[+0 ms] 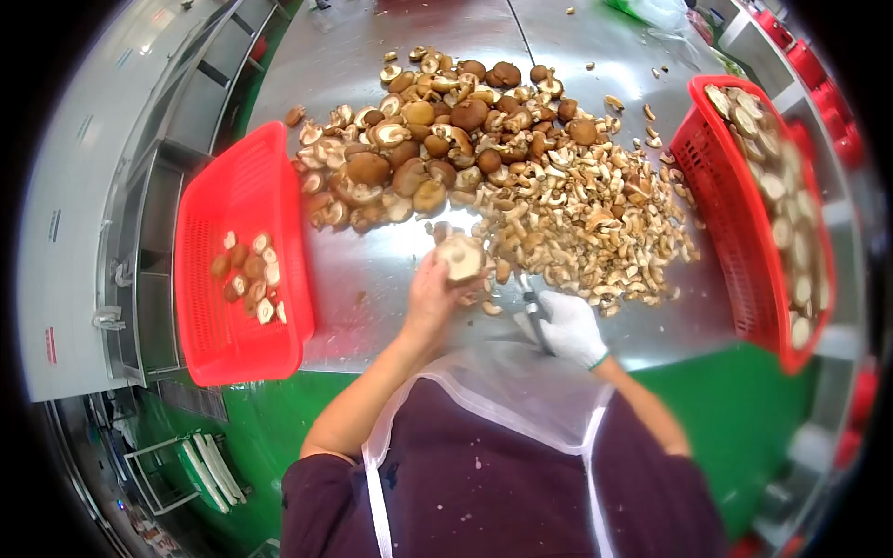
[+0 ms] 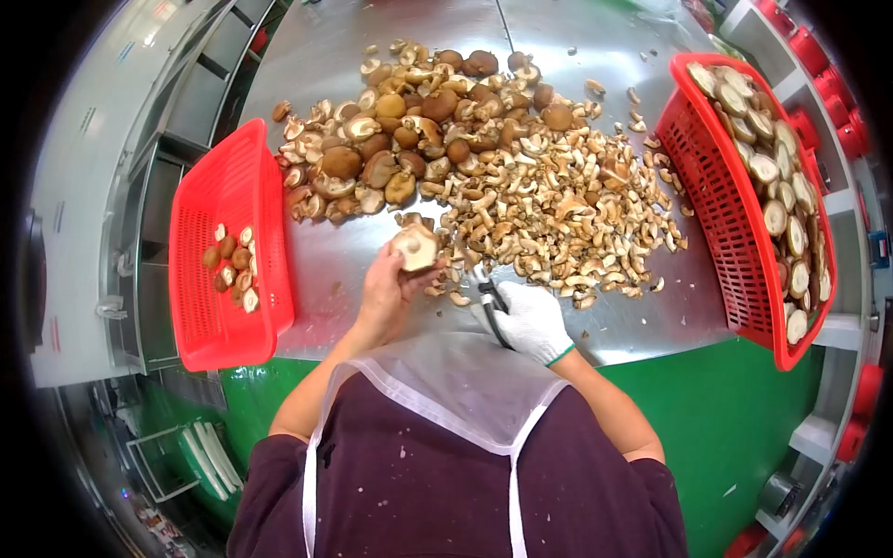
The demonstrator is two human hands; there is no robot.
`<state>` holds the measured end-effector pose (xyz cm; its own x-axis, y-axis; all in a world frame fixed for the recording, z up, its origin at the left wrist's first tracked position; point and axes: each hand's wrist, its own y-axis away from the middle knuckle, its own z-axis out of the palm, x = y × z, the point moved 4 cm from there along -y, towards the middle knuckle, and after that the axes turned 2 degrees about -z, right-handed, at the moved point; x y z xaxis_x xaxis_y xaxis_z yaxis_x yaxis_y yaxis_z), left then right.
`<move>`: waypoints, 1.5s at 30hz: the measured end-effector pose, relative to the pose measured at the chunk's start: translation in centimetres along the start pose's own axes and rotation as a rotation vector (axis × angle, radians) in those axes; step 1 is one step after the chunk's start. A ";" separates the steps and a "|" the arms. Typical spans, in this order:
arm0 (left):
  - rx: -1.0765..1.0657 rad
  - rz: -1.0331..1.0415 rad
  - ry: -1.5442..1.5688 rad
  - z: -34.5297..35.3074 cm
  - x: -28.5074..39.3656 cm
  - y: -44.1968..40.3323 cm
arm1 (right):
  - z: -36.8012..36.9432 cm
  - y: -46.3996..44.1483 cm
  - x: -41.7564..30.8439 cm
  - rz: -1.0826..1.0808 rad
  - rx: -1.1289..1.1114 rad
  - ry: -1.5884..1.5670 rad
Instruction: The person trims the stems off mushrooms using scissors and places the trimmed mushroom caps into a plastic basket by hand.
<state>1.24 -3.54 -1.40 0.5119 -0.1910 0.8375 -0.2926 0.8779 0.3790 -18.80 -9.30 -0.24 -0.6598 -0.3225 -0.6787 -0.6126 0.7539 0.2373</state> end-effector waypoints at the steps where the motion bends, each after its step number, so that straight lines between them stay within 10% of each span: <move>1: 0.049 0.006 -0.029 -0.6 0.8 0.4 | -0.4 0.4 0.7 0.025 0.031 -0.082; 7: 0.575 0.411 -0.287 -13.7 12.1 3.1 | -2.3 1.7 2.6 0.162 0.214 -0.354; 12: 0.838 0.978 -1.524 -16.6 18.1 5.4 | -1.9 2.0 4.2 0.247 0.245 -0.435; 18: 0.264 0.694 -1.363 -6.4 8.2 -4.3 | -1.3 1.0 2.3 0.119 0.231 -0.301; 23: 0.338 0.591 -1.765 -3.0 2.8 -13.9 | -2.4 1.4 0.4 -0.011 0.270 -0.164; 30: 0.249 0.642 -1.427 -5.2 6.0 -12.1 | -2.0 3.7 2.0 0.091 0.280 -0.181; 37: 0.015 -0.192 -0.126 -9.6 3.7 -7.2 | -1.4 1.8 1.5 -0.073 0.275 -0.048; 45: 0.049 0.128 -0.220 -5.6 2.3 -4.3 | -2.5 -0.2 -2.7 0.022 0.063 0.132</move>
<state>8.23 -5.30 -3.33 0.2820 -0.1756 0.9432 -0.3853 0.8796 0.2790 -17.97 -10.04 3.32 -0.7271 -0.3746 -0.5752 -0.5712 0.7950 0.2043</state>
